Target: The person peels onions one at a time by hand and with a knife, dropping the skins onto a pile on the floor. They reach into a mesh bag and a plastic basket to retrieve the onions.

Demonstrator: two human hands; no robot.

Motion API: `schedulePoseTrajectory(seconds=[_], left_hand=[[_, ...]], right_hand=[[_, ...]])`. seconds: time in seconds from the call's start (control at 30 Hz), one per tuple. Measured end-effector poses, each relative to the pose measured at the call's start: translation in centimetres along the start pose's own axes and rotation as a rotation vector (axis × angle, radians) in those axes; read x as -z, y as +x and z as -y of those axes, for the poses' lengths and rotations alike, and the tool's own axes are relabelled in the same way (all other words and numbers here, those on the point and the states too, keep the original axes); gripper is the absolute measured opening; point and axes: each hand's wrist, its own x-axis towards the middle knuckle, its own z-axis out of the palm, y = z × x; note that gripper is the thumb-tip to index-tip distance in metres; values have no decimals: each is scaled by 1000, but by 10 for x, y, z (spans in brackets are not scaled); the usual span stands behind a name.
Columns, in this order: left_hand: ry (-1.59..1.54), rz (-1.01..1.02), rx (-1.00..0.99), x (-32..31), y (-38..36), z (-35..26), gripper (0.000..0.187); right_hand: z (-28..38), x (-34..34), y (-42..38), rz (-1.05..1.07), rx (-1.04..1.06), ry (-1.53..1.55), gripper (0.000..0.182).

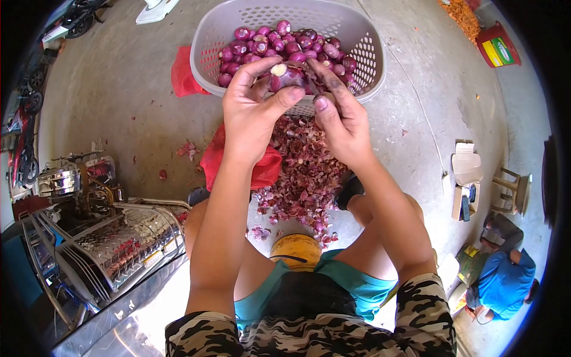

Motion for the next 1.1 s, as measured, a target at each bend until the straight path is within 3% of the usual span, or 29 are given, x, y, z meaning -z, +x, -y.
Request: schedulePoseTrajectory(seconds=[0.37, 0.6, 0.77, 0.9, 1.0, 1.1], left_hand=[[-7, 19, 9, 1, 0, -3, 46], [-76, 28, 98, 0, -4, -3, 39], [-115, 52, 124, 0, -4, -3, 40], [-125, 67, 143, -3, -4, -4, 40], [-169, 76, 177, 0, -1, -4, 39], [-127, 62, 154, 2, -2, -4, 39]], right_hand=[[7, 2, 2, 56, -73, -1, 41], [-5, -4, 4, -55, 195, -44, 35], [-6, 0, 5, -124, 44, 22, 33], [-4, 1, 5, -124, 44, 108, 33], [-3, 3, 4, -81, 65, 58, 36], [6, 9, 0, 4, -53, -57, 44]])
